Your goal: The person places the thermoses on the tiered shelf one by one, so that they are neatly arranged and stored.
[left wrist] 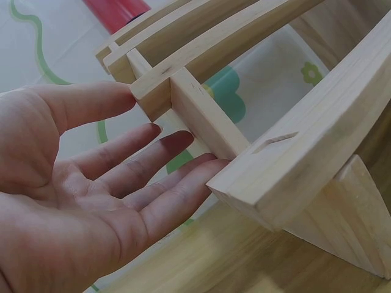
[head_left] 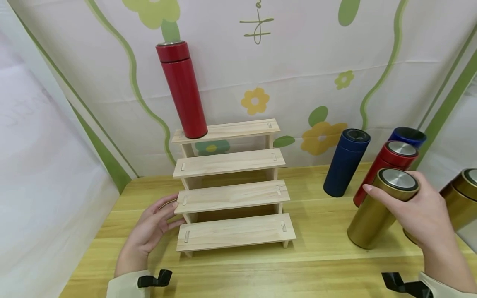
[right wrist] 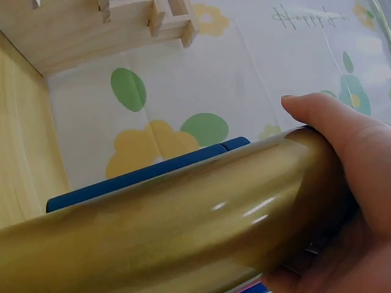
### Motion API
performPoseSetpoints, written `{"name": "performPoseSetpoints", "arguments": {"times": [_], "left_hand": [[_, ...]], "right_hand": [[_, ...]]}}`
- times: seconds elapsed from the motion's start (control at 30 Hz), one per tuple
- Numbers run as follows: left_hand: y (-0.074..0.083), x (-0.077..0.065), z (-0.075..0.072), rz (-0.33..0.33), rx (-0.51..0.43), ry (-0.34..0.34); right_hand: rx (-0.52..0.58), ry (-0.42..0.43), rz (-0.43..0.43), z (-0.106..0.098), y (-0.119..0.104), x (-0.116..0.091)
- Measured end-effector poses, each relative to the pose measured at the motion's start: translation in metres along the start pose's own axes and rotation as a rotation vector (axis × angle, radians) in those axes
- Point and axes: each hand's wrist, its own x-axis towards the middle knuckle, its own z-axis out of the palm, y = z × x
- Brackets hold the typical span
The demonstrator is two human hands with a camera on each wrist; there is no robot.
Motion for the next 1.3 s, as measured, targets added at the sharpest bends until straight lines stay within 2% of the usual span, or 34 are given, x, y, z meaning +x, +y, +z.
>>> {"name": "performPoseSetpoints", "arguments": {"times": [0.17, 0.27, 0.37, 0.47, 0.6, 0.73, 1.1, 1.3], "left_hand": [[-0.002, 0.000, 0.000, 0.007, -0.005, -0.007], [-0.002, 0.000, -0.001, 0.010, -0.008, -0.007], [-0.002, -0.001, -0.001, 0.011, -0.010, -0.007], [-0.003, -0.001, -0.001, 0.010, -0.010, -0.007], [-0.003, -0.001, -0.001, 0.012, -0.014, -0.007], [-0.002, 0.000, -0.002, 0.016, -0.016, -0.011], [-0.002, 0.000, -0.002, 0.016, -0.013, -0.007], [-0.002, 0.000, -0.001, 0.013, -0.005, -0.003]], "right_hand": [[-0.114, -0.046, -0.030, -0.008, -0.001, -0.002], [-0.133, -0.074, -0.041, -0.010, -0.001, -0.001], [-0.099, -0.074, -0.057, -0.008, -0.002, -0.001], [-0.094, -0.040, -0.049, -0.004, -0.004, -0.002], [-0.072, 0.021, 0.016, 0.000, -0.005, -0.001], [0.014, 0.054, 0.057, 0.004, -0.003, 0.000], [0.021, 0.057, 0.073, 0.005, -0.006, 0.001], [0.069, 0.116, 0.070, 0.009, -0.006, -0.001]]}}
